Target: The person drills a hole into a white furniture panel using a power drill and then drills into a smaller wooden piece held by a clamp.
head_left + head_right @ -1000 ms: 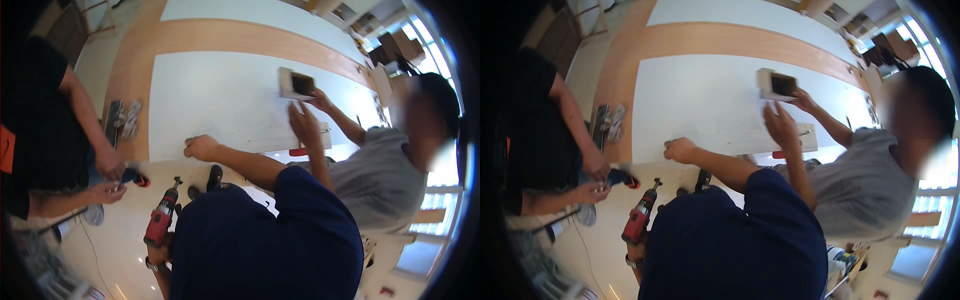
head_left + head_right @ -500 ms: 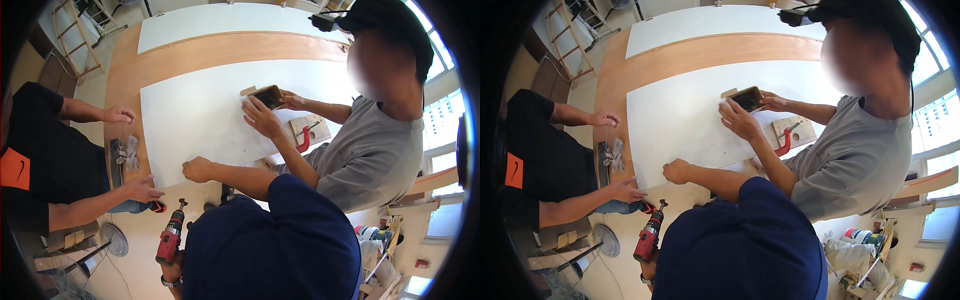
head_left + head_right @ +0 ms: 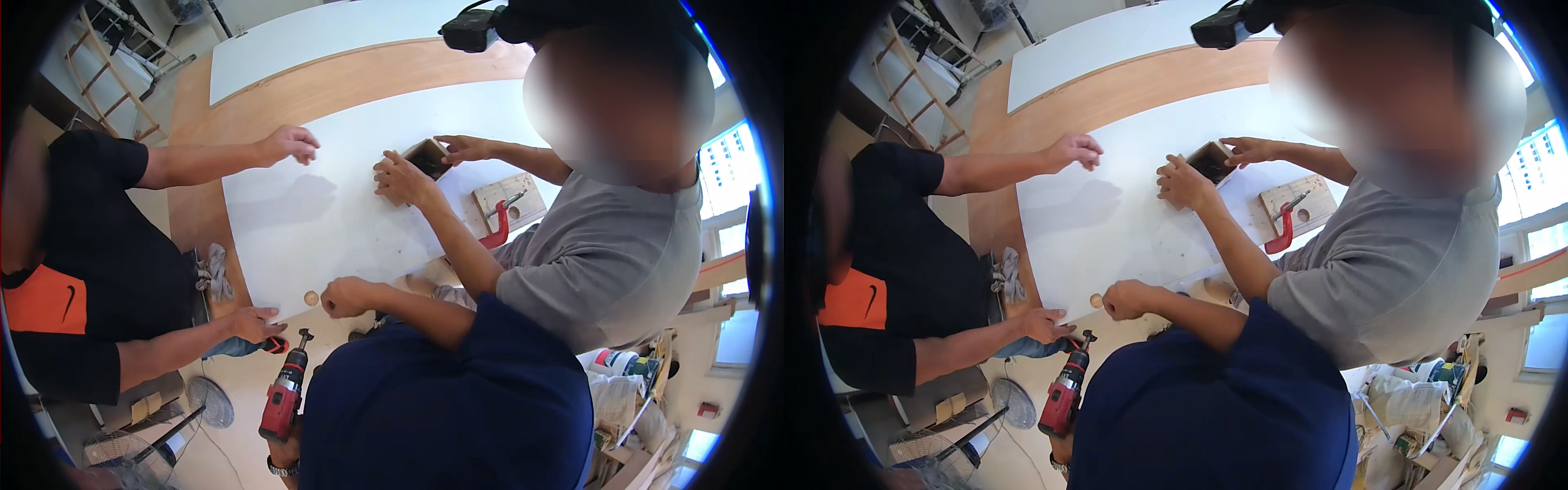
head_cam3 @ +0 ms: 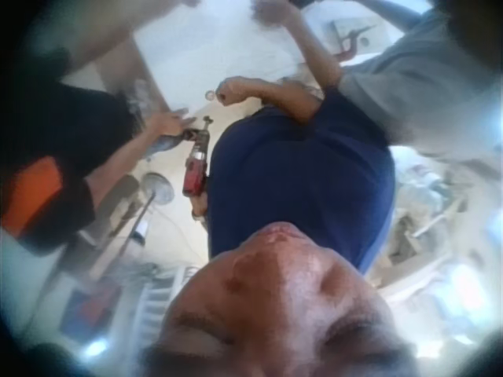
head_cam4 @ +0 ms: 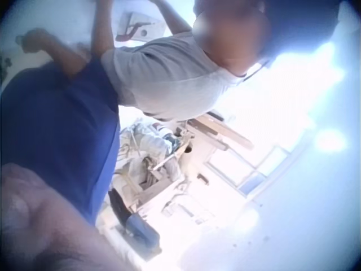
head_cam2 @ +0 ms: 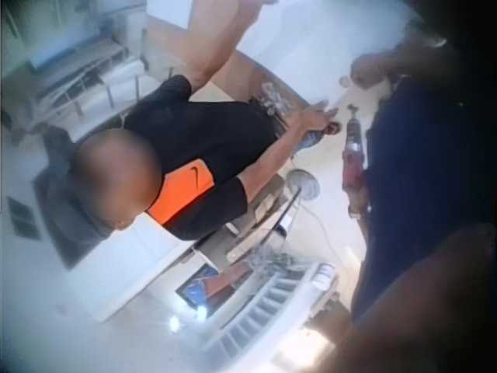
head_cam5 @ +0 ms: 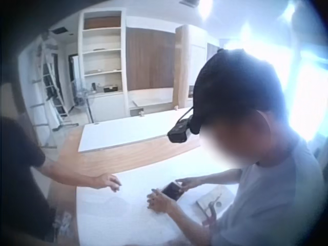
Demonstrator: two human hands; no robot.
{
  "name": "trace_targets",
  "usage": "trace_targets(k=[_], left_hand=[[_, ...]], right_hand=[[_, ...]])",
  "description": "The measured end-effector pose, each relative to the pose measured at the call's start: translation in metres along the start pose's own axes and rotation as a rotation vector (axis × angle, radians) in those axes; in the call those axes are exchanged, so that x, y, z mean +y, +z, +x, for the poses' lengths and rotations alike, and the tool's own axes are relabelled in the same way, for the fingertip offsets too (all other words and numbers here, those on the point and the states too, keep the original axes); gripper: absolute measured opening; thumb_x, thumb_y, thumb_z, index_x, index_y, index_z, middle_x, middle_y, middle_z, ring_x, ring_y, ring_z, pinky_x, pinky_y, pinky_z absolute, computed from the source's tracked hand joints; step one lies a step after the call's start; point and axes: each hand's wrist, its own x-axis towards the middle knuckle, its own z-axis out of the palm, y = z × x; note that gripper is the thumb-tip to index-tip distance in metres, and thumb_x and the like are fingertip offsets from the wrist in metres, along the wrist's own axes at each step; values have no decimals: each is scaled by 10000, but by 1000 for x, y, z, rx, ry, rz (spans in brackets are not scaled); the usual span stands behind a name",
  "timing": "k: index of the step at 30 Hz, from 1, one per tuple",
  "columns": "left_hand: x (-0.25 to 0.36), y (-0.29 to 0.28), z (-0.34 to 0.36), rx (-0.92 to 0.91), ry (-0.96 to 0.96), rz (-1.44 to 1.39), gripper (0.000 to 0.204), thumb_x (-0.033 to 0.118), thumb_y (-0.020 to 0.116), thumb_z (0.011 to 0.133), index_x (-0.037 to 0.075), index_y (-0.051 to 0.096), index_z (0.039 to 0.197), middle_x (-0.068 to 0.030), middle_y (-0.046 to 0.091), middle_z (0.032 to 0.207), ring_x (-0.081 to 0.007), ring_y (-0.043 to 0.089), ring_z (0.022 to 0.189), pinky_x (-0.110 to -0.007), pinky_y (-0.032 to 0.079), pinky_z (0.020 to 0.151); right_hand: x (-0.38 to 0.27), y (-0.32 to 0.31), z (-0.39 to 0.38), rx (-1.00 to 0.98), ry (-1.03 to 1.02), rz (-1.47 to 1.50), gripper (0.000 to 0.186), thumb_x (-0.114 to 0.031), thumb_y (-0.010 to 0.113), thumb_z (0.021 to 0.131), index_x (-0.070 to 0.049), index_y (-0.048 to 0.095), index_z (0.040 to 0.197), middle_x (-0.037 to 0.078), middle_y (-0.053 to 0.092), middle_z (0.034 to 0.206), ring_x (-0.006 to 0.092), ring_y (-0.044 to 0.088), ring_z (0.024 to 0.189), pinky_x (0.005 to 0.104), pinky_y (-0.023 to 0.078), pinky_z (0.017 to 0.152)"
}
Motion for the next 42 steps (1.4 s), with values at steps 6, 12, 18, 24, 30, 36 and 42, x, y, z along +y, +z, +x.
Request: trace_targets(k=[6,12,18,24,30,36,42], left_hand=[[28,-12,14,-6,16,-22,148,61,656,805,33,639,949,-95,629,758,-247,601,635,-365,467,567],[72,-23,54,-161,263,194,135,115,668,851,41,652,963,-48,618,653,-159,579,507,-317,432,456],[91,-30,74,-385,-323,-286,207,61,653,840,40,699,1041,-20,639,677,-104,566,511,-273,422,466],[75,-36,94,-525,-94,-204,159,85,643,868,28,628,1015,-9,579,584,-85,520,405,-249,387,381],[58,-49,107,-557,152,27,158,106,649,818,65,665,970,-15,602,612,-134,554,449,-286,417,433],[45,-64,115,-528,411,106,165,116,635,806,85,669,964,-29,612,619,-179,583,470,-320,450,453],[39,-74,121,-539,427,169,182,131,615,791,115,675,962,-48,631,639,-235,619,503,-362,492,483]], right_hand=[[1,0,-27,77,-42,399,246,-177,628,852,-77,663,1074,115,676,1036,246,644,930,368,499,811],[9,3,-29,-89,-404,1109,393,-132,665,924,-38,552,1289,44,592,1218,139,553,1074,333,465,919],[17,3,-47,-113,-274,1415,387,-94,675,906,6,566,1263,78,681,1049,130,650,906,267,525,832],[28,7,-58,2,-211,1458,283,-58,693,877,26,651,1144,92,701,986,161,670,886,289,536,806],[26,13,-68,166,-188,1300,201,-85,739,835,9,721,1012,56,719,863,124,667,789,263,538,731],[19,21,-71,127,-127,1427,198,-59,734,831,26,721,1010,80,726,877,141,678,774,281,558,725],[5,16,-77,306,-43,1173,188,-12,727,821,15,727,1006,91,732,912,133,678,821,258,542,753]])
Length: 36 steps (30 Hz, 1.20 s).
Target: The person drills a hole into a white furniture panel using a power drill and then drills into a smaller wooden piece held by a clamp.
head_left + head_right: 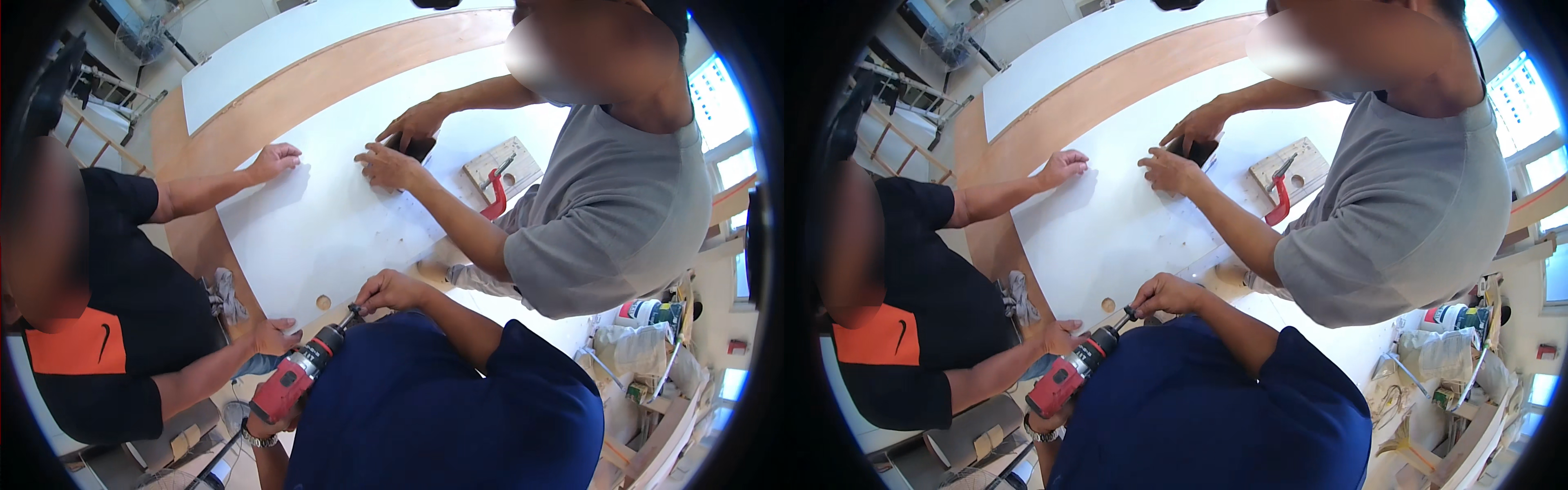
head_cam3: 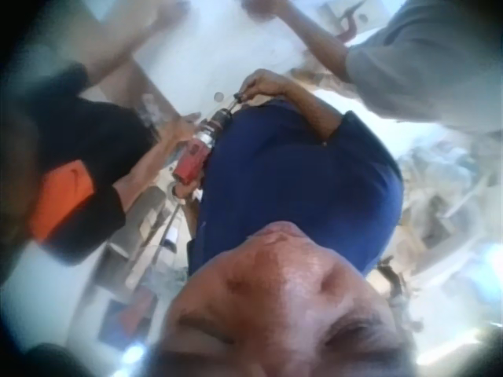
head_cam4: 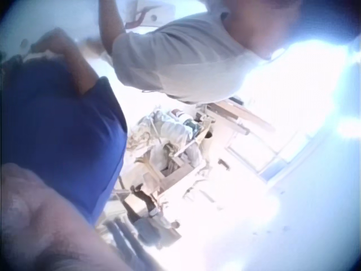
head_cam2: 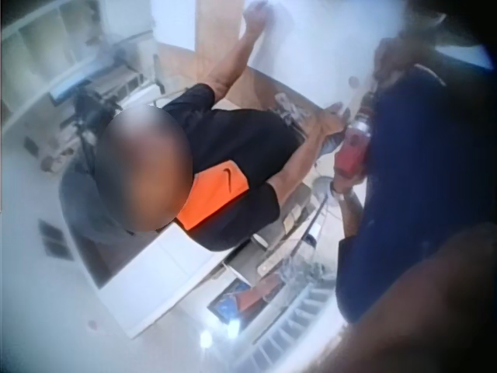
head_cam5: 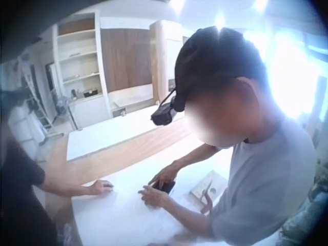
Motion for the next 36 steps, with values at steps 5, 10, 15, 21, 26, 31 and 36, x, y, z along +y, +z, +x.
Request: trace_targets(k=[5,10,15,21,26,31,36], left_hand=[[-14,-2,-11,-59,-106,-233,144,176,639,857,96,667,974,-25,615,599,-161,591,439,-311,456,405],[1,-5,5,35,92,54,178,230,635,910,69,653,982,-33,606,584,-127,574,422,-285,445,403],[2,0,4,130,-233,-42,274,157,736,767,5,632,969,-131,683,779,-293,677,690,-339,528,658],[-3,-3,18,121,-445,-41,318,210,703,786,20,622,1028,-144,679,908,-292,664,827,-377,510,759],[-8,-7,39,96,-350,-92,378,154,684,761,36,605,1112,-140,666,993,-286,645,927,-381,493,827],[-8,-10,54,34,-380,-96,409,115,668,741,51,596,1139,-133,663,1012,-276,634,975,-378,482,867],[-1,-17,62,-61,-430,-76,537,46,692,717,8,557,1235,-128,628,1161,-240,597,1073,-356,458,935]], right_hand=[[-4,11,-1,92,-50,-112,120,-69,674,881,10,721,958,65,720,856,111,665,789,255,542,744],[16,9,-4,260,93,33,154,-139,655,914,-6,703,976,49,691,776,99,647,745,250,529,680],[24,17,3,382,83,-222,198,-177,656,890,-18,682,1005,55,665,793,110,621,726,273,504,640],[21,26,15,431,14,-481,230,-188,618,889,-9,668,1025,136,678,933,228,643,855,343,509,790],[20,23,27,459,8,-578,238,-189,596,900,-19,677,1045,168,675,1009,297,647,922,376,507,832],[31,12,33,515,-39,-586,229,-193,593,901,-29,685,1032,166,673,1021,307,652,925,377,507,834],[30,6,34,500,-1,-530,233,-198,602,897,-33,688,1038,160,676,1003,296,655,908,367,510,827]])
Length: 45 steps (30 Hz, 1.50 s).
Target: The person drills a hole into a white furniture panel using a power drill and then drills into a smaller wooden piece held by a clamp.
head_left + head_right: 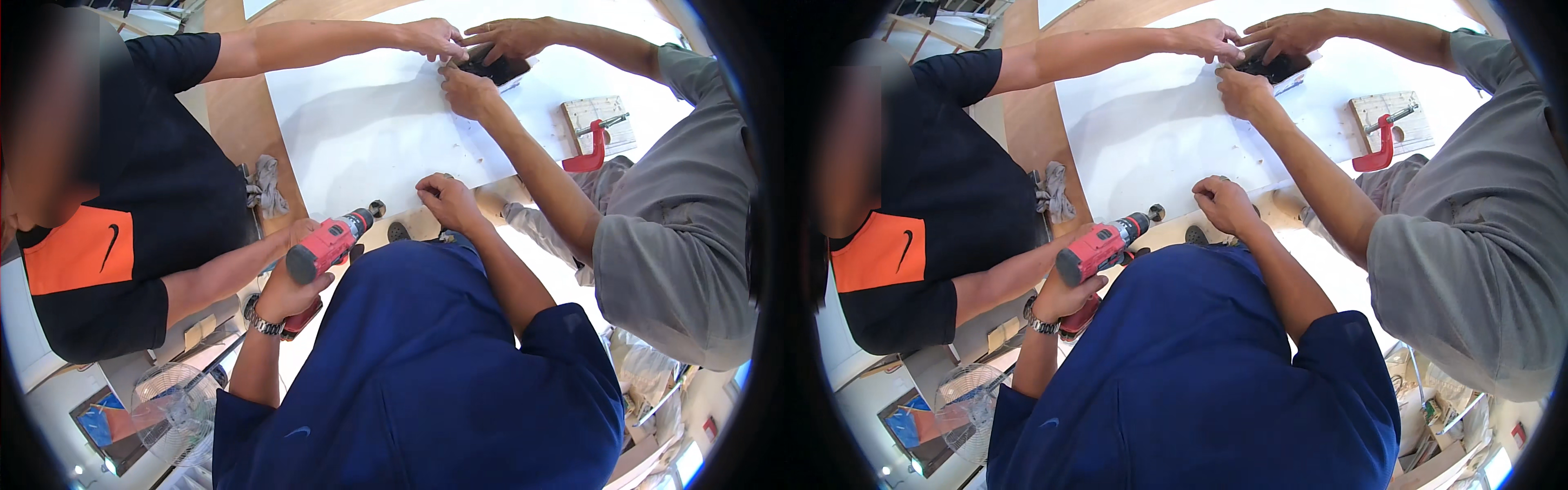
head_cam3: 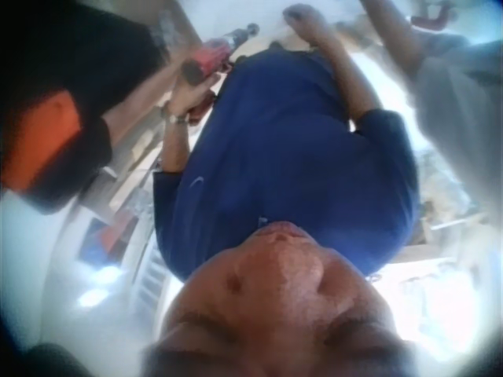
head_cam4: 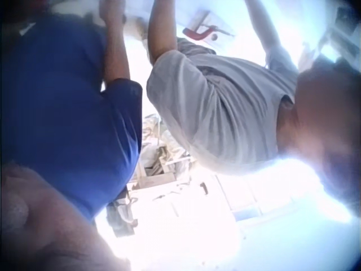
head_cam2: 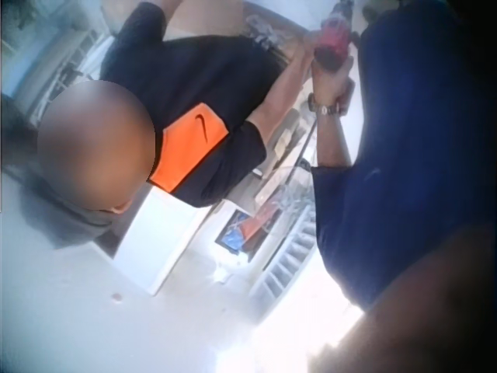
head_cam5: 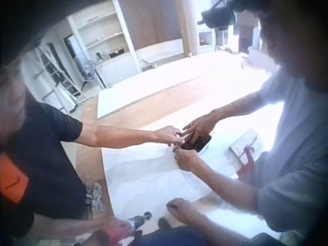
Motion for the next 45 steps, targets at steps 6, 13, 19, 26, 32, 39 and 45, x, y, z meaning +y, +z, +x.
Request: trace_targets(k=[6,13,19,26,32,39,45], left_hand=[[1,-2,3,-13,-19,-13,516,49,700,736,7,546,1226,-119,621,1128,-245,597,1032,-357,460,930],[32,-15,29,14,118,201,343,116,707,777,34,604,1094,-153,656,1001,-298,639,918,-370,508,835],[70,-34,52,-249,-192,252,560,120,748,761,48,521,1268,-150,621,1138,-301,611,1067,-365,471,938],[55,-24,55,-227,-5,255,473,109,720,756,47,556,1195,-144,620,1137,-291,605,1066,-365,484,900],[41,-27,43,-200,41,52,494,158,734,734,33,546,1174,-163,626,1123,-305,614,1046,-391,510,843],[45,-24,44,-166,-24,98,516,217,741,728,31,535,1162,-183,673,941,-366,672,864,-403,532,716],[42,-21,46,-117,-21,105,539,219,738,730,1,504,1163,-191,634,1011,-355,654,916,-380,519,770]], right_hand=[[1,-4,2,3,28,26,241,-208,613,894,-30,687,1039,152,680,996,280,654,884,360,510,816],[0,-8,5,-28,82,99,263,-230,625,896,-23,685,1046,136,688,943,234,655,844,339,512,792],[-25,-11,4,7,90,222,279,-255,646,899,-9,684,1025,119,688,911,208,651,819,329,514,767],[-143,14,4,-76,-814,310,725,-447,848,665,-59,563,1207,172,606,1130,344,594,1037,423,469,914],[-147,49,1,31,-734,242,526,-427,796,687,-64,594,1009,133,622,817,338,623,638,438,518,734],[-144,53,2,175,-745,404,287,-279,747,689,-59,607,809,98,568,693,285,589,589,357,489,619],[-144,53,4,116,-714,382,259,-254,735,671,-51,606,767,85,547,627,262,582,606,362,485,613]])
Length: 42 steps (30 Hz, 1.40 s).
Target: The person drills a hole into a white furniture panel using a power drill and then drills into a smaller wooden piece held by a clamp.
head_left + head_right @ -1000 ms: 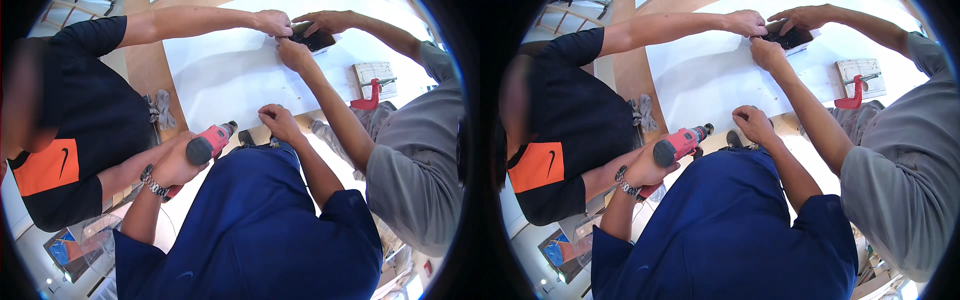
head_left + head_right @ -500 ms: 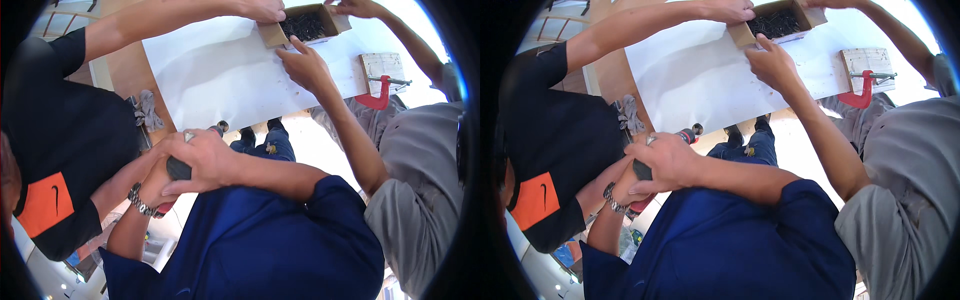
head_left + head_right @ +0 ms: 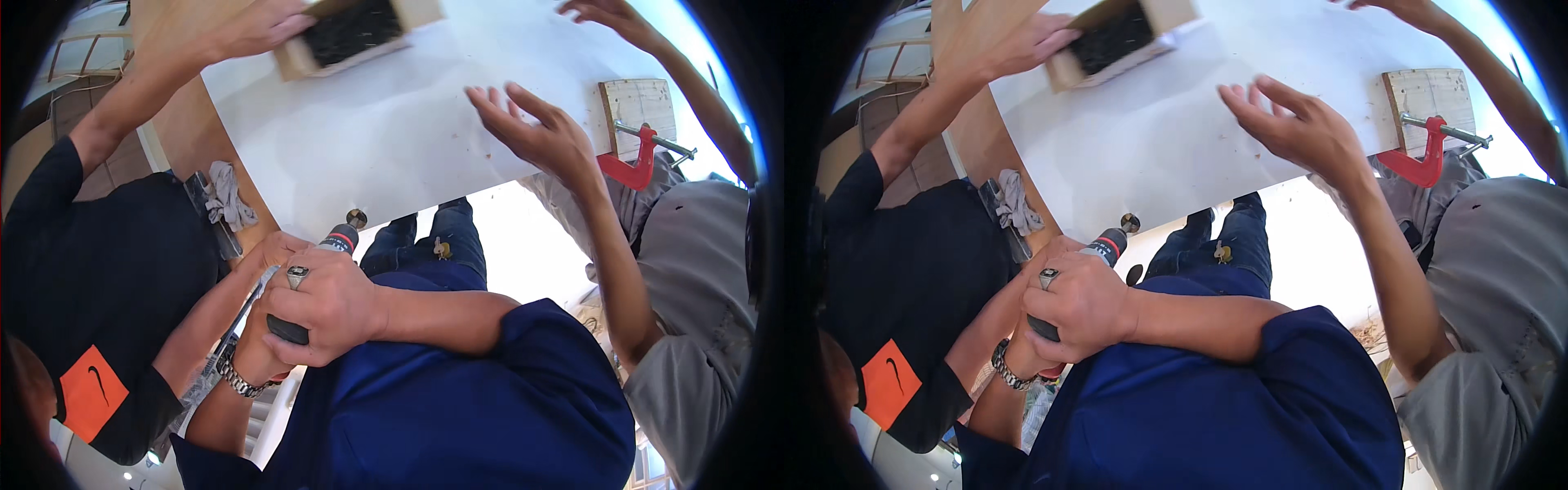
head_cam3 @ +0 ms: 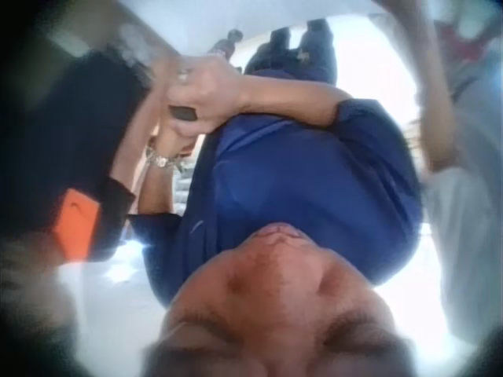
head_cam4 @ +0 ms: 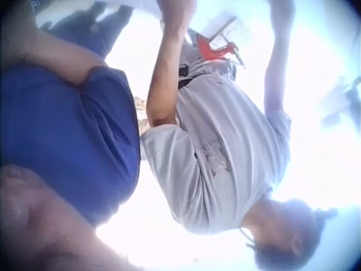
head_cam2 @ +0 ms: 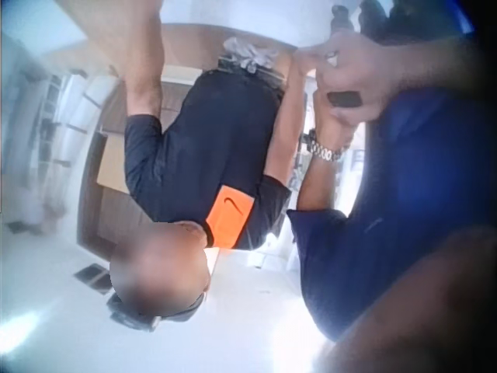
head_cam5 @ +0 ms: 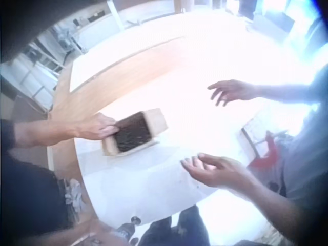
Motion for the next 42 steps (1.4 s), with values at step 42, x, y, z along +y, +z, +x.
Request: trace_targets(k=[42], left_hand=[[25,0,17,-81,-109,-57,587,209,739,719,24,435,1185,-167,538,1085,-311,578,1008,-410,470,839]], right_hand=[[13,-22,3,64,12,97,290,-257,736,664,-47,577,785,92,566,679,277,567,522,365,471,550]])
